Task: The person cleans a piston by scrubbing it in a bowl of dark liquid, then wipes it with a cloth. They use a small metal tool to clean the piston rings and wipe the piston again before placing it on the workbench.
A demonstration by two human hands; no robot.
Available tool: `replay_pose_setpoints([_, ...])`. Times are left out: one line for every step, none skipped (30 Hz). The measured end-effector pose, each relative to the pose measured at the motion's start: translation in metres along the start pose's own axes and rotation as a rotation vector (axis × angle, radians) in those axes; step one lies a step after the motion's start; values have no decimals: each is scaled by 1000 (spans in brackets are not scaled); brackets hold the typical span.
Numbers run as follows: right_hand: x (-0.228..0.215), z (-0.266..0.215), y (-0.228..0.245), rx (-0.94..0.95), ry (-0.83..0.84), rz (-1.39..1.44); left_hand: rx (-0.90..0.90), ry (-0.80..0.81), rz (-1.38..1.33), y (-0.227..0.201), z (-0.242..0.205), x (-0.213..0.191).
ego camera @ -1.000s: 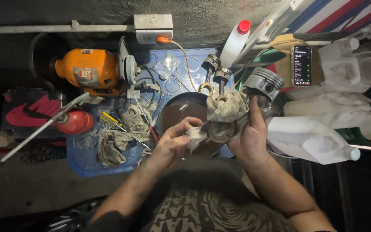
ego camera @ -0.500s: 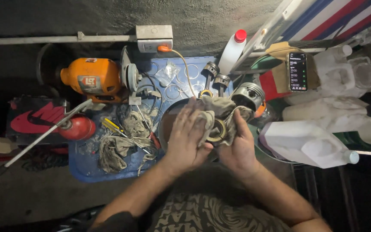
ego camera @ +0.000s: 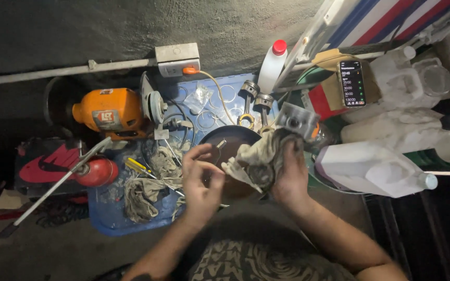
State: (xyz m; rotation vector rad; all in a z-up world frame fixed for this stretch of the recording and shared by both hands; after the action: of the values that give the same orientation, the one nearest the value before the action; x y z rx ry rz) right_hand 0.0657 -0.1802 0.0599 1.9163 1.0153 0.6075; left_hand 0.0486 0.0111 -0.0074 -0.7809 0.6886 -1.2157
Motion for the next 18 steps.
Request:
replay_pose_setpoints([-13, 14, -18, -7, 2, 3, 7, -2, -2, -1, 0, -2])
replay_pose_setpoints([-23, 25, -26, -131, 50, 55, 43, -5, 66, -3, 1, -6])
replay_pose_setpoints([-34, 35, -37, -250, 100, 103, 73, -10, 135, -7, -1, -11])
replay_pose_setpoints([-38, 38, -42, -253, 102, 103, 74, -13, 135, -11, 0, -8])
replay_pose_setpoints([-39, 40, -45, -281, 138, 78, 218, 48, 153, -27, 0, 1])
replay_pose_setpoints([-40, 42, -49, -310, 175, 53, 361, 110, 170, -44, -1, 9])
replay_pose_setpoints([-45, 45, -55, -308, 181, 49, 358, 104, 175, -49, 3, 12])
replay_pose_setpoints([-46, 44, -58, -354, 235, 12, 389, 113, 127, -57, 6, 16])
replay_pose_setpoints([-45, 45, -59, -405, 288, -21, 425, 122, 79, -64, 12, 21])
replay_pose_setpoints([-42, 50, -61, -408, 294, -21, 429, 117, 82, -71, 21, 24])
replay_pose_setpoints([-38, 48, -63, -451, 344, -56, 395, 142, 29, -77, 27, 28])
replay_pose_setpoints([-34, 47, -66, -493, 395, -92, 361, 167, -25, -83, 33, 32])
replay_pose_setpoints([-33, 49, -70, -485, 397, -96, 352, 166, -22, -87, 36, 34])
replay_pose_setpoints([-29, 47, -73, -523, 447, -132, 330, 168, -89, -91, 38, 35])
replay_pose_setpoints([-23, 48, -73, -572, 499, -167, 319, 167, -159, -95, 44, 38])
replay_pose_setpoints([-23, 54, -76, -574, 503, -168, 321, 163, -157, -94, 46, 37])
replay_pose_setpoints([-21, 55, -78, -623, 552, -203, 271, 182, -201, -90, 48, 40])
replay_pose_setpoints([-19, 56, -80, -671, 601, -237, 221, 201, -244, -87, 49, 42])
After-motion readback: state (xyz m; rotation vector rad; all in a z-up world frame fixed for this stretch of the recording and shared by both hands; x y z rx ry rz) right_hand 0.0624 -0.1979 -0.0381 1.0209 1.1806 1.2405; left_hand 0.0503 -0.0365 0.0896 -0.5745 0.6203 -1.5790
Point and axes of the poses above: each hand's wrist, its own z-axis towards the middle knuckle, its own x-axis out of the palm, y = z × x, the point moved 8 cm from there along z, towards the middle knuckle, and after that the axes turned 13 degrees about x, right-handed, at the moved point
